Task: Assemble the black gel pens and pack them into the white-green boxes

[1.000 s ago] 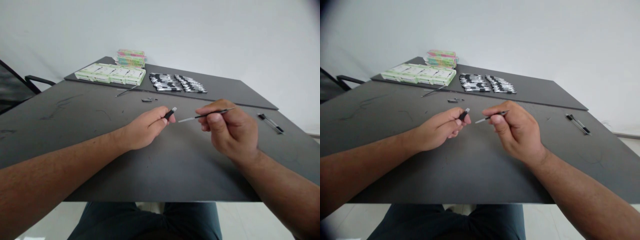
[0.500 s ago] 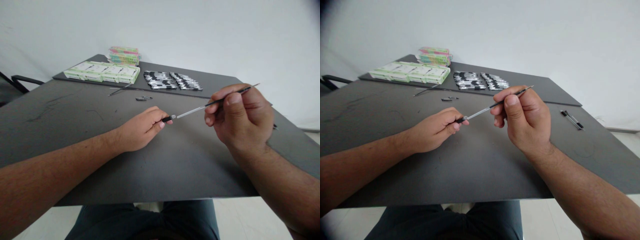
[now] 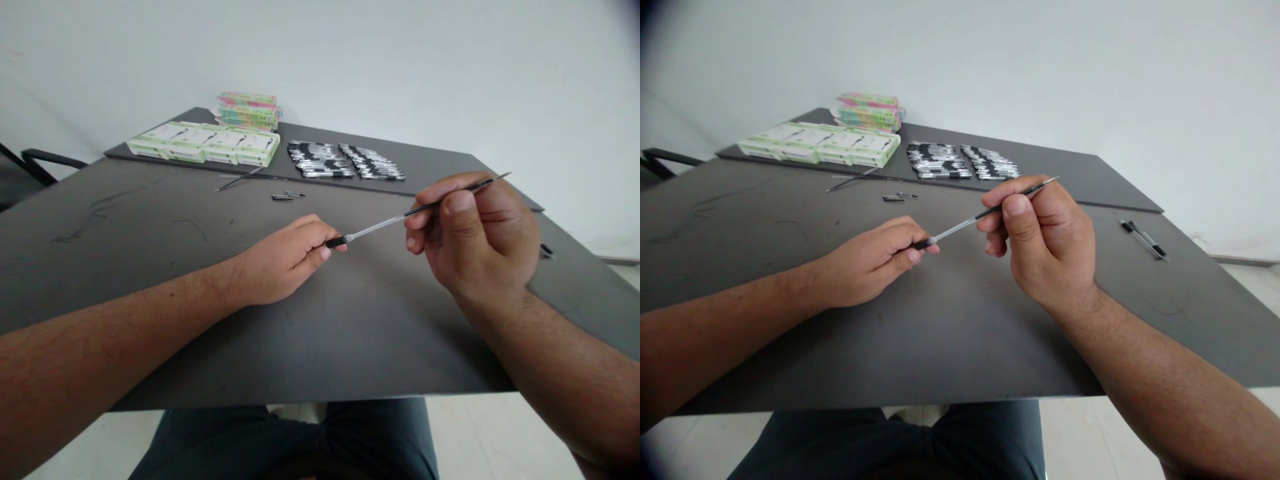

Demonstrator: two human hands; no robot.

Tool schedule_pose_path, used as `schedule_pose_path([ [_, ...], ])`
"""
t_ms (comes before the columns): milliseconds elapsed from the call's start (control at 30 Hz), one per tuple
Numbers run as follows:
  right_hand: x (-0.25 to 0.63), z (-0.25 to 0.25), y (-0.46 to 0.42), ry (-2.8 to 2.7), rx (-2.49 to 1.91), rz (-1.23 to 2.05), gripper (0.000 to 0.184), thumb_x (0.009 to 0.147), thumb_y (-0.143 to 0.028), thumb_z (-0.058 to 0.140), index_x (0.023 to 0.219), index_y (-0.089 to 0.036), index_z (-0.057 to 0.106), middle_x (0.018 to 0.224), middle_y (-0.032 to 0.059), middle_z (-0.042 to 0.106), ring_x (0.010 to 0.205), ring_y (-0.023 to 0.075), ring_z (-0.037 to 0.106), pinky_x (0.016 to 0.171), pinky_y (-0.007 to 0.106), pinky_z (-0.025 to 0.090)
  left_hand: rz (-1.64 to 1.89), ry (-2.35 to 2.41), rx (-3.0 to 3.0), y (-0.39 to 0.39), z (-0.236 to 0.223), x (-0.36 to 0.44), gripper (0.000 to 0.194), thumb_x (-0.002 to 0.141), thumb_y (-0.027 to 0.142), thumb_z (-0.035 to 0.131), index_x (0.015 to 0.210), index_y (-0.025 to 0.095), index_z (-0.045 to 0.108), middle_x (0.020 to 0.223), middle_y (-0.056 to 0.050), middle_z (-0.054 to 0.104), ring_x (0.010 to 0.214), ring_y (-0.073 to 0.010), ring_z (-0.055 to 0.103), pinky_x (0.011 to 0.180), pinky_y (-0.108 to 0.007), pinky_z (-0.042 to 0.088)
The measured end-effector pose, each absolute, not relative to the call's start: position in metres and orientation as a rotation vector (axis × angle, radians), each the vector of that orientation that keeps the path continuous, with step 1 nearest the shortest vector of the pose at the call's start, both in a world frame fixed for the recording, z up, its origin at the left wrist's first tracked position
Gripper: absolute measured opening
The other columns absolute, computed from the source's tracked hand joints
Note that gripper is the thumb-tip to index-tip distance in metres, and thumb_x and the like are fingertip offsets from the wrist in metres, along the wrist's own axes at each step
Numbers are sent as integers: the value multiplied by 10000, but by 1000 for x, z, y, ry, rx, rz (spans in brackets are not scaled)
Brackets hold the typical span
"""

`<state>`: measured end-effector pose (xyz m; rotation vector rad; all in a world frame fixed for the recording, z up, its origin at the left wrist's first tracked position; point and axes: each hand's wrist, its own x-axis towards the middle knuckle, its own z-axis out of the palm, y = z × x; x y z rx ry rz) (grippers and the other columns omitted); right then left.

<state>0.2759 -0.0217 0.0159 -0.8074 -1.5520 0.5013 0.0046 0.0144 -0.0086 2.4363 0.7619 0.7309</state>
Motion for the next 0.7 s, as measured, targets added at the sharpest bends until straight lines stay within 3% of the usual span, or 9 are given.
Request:
schedule_pose_path([
  [300, 275, 13, -28, -1678, -855, 473, 325, 1141, -585, 669, 1116, -291, 807, 864, 22, 797, 606, 163, 703, 526, 315, 600, 721, 727, 2451, 14, -8, 4, 278, 1133, 264, 479, 1236, 186, 726, 1121, -92, 721, 1117, -246, 667, 1032, -370, 543],
  [533, 266, 3, -28, -1963, -861, 521, 302, 1174, -475, 637, 1181, -255, 843, 971, 39, 843, 672, 147, 739, 648, 316, 654, 753, 640, 2457, 14, -7, 7, 242, 1131, 281, 522, 918, 228, 625, 943, -57, 675, 1056, -251, 637, 990, -358, 513],
  [700, 265, -4, -24, -2021, -903, 532, 313, 1152, -451, 676, 1369, -254, 788, 975, 39, 836, 761, 167, 760, 682, 312, 641, 727, 679, 2461, 15, -7, 7, 258, 1120, 291, 508, 892, 236, 615, 931, -54, 677, 1040, -255, 638, 968, -369, 518],
])
